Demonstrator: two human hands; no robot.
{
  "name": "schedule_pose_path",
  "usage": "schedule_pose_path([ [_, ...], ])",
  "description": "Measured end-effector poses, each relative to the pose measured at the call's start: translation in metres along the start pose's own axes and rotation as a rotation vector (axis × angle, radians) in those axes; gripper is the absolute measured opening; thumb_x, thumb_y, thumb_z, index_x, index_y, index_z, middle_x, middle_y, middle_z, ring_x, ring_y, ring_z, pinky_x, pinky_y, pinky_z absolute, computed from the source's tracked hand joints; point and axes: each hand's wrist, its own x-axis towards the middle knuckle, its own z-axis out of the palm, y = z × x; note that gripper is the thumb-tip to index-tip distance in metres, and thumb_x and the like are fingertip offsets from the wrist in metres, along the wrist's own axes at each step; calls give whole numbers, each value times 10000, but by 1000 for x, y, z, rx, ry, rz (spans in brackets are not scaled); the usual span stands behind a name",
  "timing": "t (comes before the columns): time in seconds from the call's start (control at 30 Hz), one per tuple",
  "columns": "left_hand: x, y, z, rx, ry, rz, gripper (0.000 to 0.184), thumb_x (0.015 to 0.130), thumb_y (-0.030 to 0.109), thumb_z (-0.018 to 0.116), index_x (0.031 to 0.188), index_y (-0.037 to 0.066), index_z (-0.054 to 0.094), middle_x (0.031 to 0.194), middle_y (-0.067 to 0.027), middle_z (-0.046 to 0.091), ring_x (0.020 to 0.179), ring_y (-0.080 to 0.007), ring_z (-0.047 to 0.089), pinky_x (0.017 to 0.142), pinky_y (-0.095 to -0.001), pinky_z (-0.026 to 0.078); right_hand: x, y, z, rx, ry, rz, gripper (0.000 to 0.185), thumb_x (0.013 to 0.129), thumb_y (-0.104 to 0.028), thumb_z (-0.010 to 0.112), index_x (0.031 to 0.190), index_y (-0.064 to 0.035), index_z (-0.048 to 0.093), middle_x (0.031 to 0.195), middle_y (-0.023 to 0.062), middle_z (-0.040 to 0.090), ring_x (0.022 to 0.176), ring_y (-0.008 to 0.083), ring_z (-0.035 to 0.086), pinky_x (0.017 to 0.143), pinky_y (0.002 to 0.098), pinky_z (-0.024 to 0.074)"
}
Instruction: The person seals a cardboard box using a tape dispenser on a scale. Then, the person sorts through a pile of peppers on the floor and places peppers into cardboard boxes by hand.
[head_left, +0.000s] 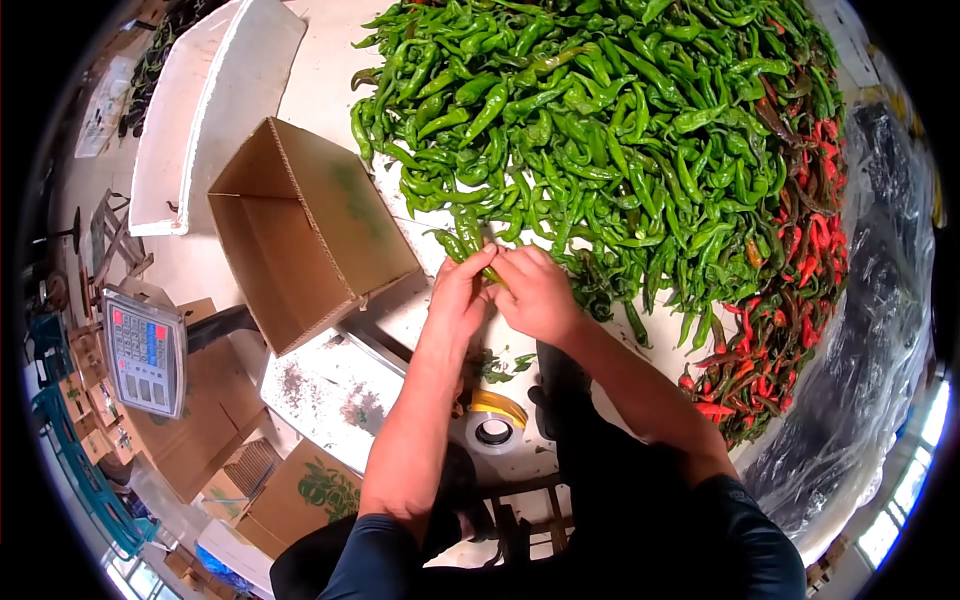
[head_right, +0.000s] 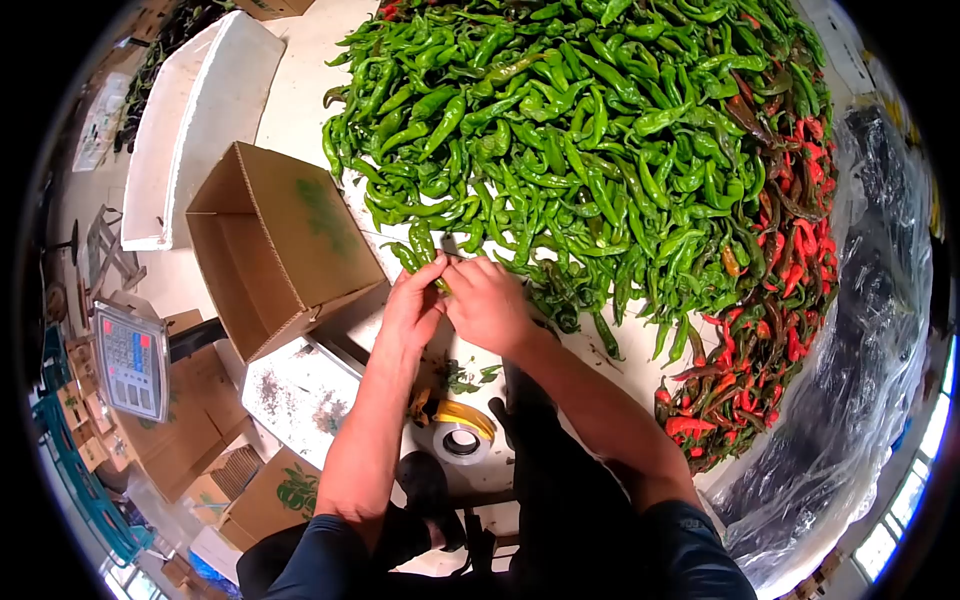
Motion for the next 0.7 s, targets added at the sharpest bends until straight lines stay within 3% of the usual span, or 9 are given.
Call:
schedule_pose_path([
  [0.07, -2, 12, 0, 216, 52, 42, 269, 878, 39, 746, 1132, 56, 656, 1048, -61, 723, 935, -170, 675, 799, -325, 530, -1, 16, -2, 266, -101, 289, 270, 845, -97, 590, 1089, -17, 676, 1062, 164, 650, 966, 354, 643, 863, 419, 527],
  [0.1, -3, 16, 0, 322, 80, 64, 261, 868, 29, 753, 1110, 59, 661, 998, -47, 729, 885, -179, 687, 774, -319, 536, 5, 38, 3, 256, 5, 429, 295, 891, -162, 571, 1131, -30, 681, 1031, 188, 679, 917, 369, 660, 835, 442, 533],
  [0.17, -11, 19, 1, 469, 58, 114, 267, 869, 19, 756, 1113, 23, 648, 984, -84, 733, 817, -184, 690, 713, -311, 541, 47, 53, -7, 183, -129, 678, 315, 933, -206, 549, 1149, -14, 676, 1010, 212, 715, 889, 393, 691, 820, 484, 538],
  [0.23, -36, 30, 16, 510, 6, 111, 292, 871, 12, 756, 1135, 3, 630, 986, -106, 731, 786, -193, 692, 702, -323, 551, 74, 96, 35, -81, -99, 525, 380, 967, -259, 539, 1174, 51, 612, 978, 226, 736, 880, 398, 715, 809, 507, 542],
  [0.33, -68, 45, 30, 341, -165, 131, 360, 879, 27, 759, 1190, -9, 581, 1002, -132, 715, 792, -236, 708, 758, -375, 581, 124, 79, 48, -368, -174, 752, 437, 988, -282, 526, 1197, 101, 495, 891, 222, 739, 890, 393, 725, 785, 489, 560],
  [0.43, -86, 55, 32, 165, -282, 126, 330, 900, 51, 742, 1190, 8, 588, 1037, -122, 707, 905, -290, 729, 832, -427, 581, 127, 70, 42, -268, -118, 844, 460, 1021, -346, 460, 1206, 69, 540, 977, 313, 704, 929, 470, 691, 843, 546, 521],
  [0.47, -90, 58, 30, 105, -340, 121, 408, 917, 52, 712, 1290, 7, 555, 1106, -132, 694, 971, -309, 721, 891, -456, 565, 125, 85, 52, -397, -135, 794, 447, 954, -273, 582, 1252, 48, 494, 925, 201, 749, 853, 372, 740, 726, 466, 574],
  [0.6, -106, 73, 37, 49, -400, 200, 670, 908, 25, 672, 1507, 48, 374, 1235, -160, 661, 1049, -364, 698, 940, -501, 547, 152, 90, 54, -318, 7, 936, 295, 912, -258, 595, 899, -5, 745, 1001, 242, 738, 919, 379, 734, 803, 460, 582],
  [0.7, -117, 84, 28, 41, -420, 264, 724, 884, 29, 696, 1523, 46, 356, 1264, -175, 649, 1056, -376, 693, 949, -497, 542, 154, 84, 49, -312, 5, 978, 294, 891, -274, 617, 928, -11, 742, 1031, 248, 732, 957, 378, 727, 828, 457, 579],
])
